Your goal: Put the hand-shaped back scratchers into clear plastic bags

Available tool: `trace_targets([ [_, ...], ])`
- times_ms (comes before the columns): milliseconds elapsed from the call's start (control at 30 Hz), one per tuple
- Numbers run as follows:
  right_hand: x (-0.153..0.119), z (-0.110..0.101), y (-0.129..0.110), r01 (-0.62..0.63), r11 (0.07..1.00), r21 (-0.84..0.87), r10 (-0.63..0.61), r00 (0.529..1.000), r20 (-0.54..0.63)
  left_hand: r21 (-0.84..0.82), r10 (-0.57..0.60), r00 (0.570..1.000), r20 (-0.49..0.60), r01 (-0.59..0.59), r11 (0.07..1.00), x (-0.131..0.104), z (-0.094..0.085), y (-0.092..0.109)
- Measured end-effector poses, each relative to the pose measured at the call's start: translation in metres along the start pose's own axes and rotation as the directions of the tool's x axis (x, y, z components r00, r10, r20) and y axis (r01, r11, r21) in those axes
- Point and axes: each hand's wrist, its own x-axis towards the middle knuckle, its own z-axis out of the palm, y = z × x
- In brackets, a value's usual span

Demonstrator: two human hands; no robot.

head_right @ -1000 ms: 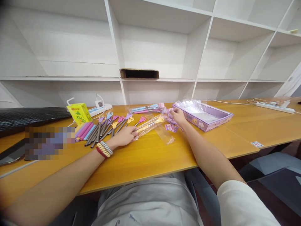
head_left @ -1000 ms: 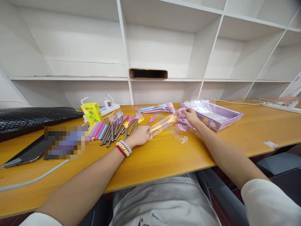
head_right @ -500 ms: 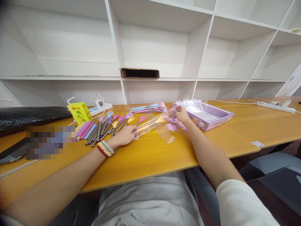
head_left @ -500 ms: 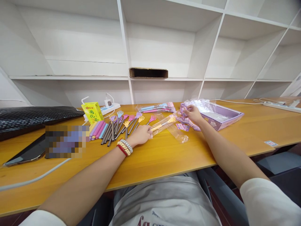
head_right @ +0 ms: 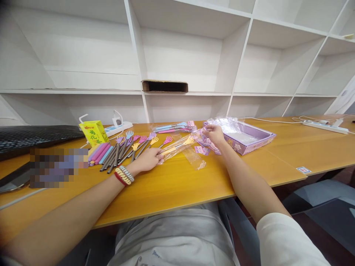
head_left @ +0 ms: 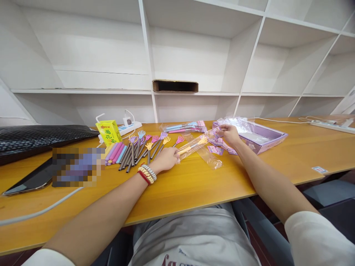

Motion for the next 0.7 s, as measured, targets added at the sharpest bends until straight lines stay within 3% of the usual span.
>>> trace_targets([
  [233,-0.002,0.002,-0.001,0.006,0.999,0.032,-0.006,1.0,-0.012,0.019,0.017,1.0,-0.006,-0.017,1.0,-0.001,-0.001,0.0],
  [400,-0.005,0.001,-0.004,-0.033,0.998,-0.058,0.042,0.986,0.159,-0.015,-0.02,1.0,0.004,0.02,1.0,0.0,0.0,0.0],
  [533,-0.003,-0.003,-0.005,-0.072,0.993,-0.098,0.087,0.983,0.162,-0.017,-0.03,1.0,-0.004,0.03,0.999,0.0,0.0,0.0],
  [700,0.0,-0.01,0.0,-0.013,0.97,-0.244,0.087,0.951,0.296,-0.02,0.002,1.0,0.001,-0.002,1.0,0.001,0.001,-0.002],
])
